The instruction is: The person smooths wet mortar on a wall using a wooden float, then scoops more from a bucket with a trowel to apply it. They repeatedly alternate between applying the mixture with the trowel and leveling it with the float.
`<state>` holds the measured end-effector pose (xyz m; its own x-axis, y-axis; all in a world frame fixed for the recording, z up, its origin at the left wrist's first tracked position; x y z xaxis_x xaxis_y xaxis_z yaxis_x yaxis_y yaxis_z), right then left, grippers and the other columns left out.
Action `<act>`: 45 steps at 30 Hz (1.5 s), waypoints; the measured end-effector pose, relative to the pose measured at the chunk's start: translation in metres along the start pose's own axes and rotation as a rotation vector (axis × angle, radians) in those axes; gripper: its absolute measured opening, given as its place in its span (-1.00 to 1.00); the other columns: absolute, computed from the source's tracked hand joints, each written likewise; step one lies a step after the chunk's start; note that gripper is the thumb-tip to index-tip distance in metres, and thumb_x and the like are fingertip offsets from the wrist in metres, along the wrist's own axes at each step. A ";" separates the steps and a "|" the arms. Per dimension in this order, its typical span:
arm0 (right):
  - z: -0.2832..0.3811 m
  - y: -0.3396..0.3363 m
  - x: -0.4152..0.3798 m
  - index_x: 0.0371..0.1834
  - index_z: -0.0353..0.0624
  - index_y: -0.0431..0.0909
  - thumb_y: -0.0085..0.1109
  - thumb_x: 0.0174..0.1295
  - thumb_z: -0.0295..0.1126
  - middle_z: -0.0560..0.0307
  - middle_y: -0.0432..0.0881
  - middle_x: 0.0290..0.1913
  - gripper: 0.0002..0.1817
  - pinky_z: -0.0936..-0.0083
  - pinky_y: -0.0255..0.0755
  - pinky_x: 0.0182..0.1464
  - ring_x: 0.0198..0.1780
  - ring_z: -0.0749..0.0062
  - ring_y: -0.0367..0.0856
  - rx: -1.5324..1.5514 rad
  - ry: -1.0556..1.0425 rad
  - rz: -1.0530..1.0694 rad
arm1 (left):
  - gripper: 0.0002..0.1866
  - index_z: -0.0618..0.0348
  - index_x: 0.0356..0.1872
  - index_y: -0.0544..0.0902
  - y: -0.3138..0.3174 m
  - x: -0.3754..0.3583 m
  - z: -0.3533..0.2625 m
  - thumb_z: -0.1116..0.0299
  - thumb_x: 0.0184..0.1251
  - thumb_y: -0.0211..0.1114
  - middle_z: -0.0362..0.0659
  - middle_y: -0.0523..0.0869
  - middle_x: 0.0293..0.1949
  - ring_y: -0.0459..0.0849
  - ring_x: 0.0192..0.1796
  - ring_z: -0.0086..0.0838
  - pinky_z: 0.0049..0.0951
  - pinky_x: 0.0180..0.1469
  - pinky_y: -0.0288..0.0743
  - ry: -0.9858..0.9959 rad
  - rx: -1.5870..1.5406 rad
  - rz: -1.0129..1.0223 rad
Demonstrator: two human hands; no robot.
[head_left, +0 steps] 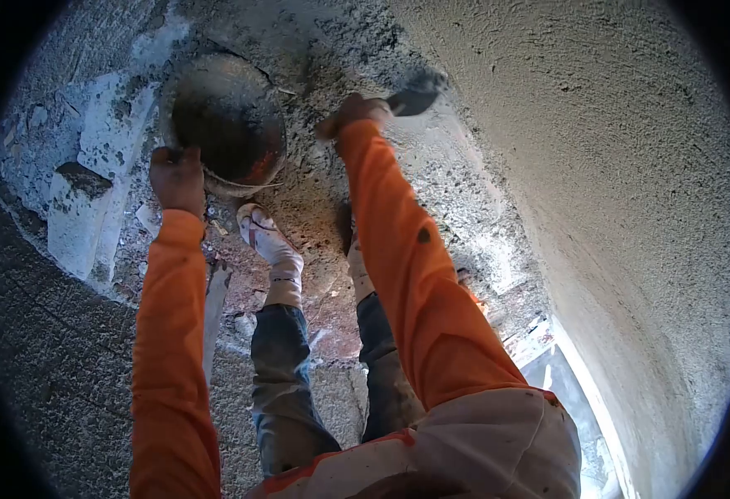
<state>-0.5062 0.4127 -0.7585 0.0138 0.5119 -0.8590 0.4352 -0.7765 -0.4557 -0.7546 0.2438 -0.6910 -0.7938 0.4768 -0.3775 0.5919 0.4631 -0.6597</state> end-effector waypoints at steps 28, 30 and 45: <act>-0.047 -0.058 0.070 -0.05 -0.12 0.36 -0.27 0.30 -0.13 -0.30 0.51 -0.05 -0.65 0.01 0.36 0.01 -0.04 -0.21 0.51 0.525 -0.111 -0.423 | -0.81 0.23 -0.40 0.38 -0.004 0.022 -0.013 0.57 0.07 0.26 -0.25 0.43 -0.49 0.36 -0.42 -0.58 -0.53 -0.38 0.31 -0.097 -0.326 0.240; -0.034 -0.022 0.083 -0.05 -0.12 0.34 -0.27 0.30 -0.15 -0.27 0.51 -0.03 -0.66 0.06 0.34 0.07 0.00 -0.18 0.49 0.464 -0.122 -0.367 | -0.82 0.22 -0.43 0.37 -0.003 0.024 -0.014 0.58 0.06 0.24 -0.25 0.41 -0.50 0.35 -0.42 -0.58 -0.54 -0.38 0.30 -0.015 -0.369 0.216; -0.018 0.113 -0.007 -0.15 -0.15 0.37 0.12 0.12 -0.18 -0.01 0.49 -0.61 -0.66 0.32 0.39 -0.63 -0.67 0.26 0.49 1.407 0.113 -0.152 | -0.79 0.14 -0.40 0.34 -0.001 0.025 0.007 0.58 0.10 0.23 -0.30 0.37 -0.42 0.31 -0.35 -0.64 -0.60 -0.31 0.25 0.056 -0.070 0.260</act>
<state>-0.4409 0.3274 -0.7996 0.1484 0.5968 -0.7886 -0.8051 -0.3902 -0.4468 -0.7760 0.2499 -0.7048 -0.6059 0.6260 -0.4909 0.7848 0.3693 -0.4978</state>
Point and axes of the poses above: each hand's wrist, its own x-axis towards the middle knuckle, its own y-axis out of the palm, z = x × y, the point moved 4 cm from there along x, towards the middle knuckle
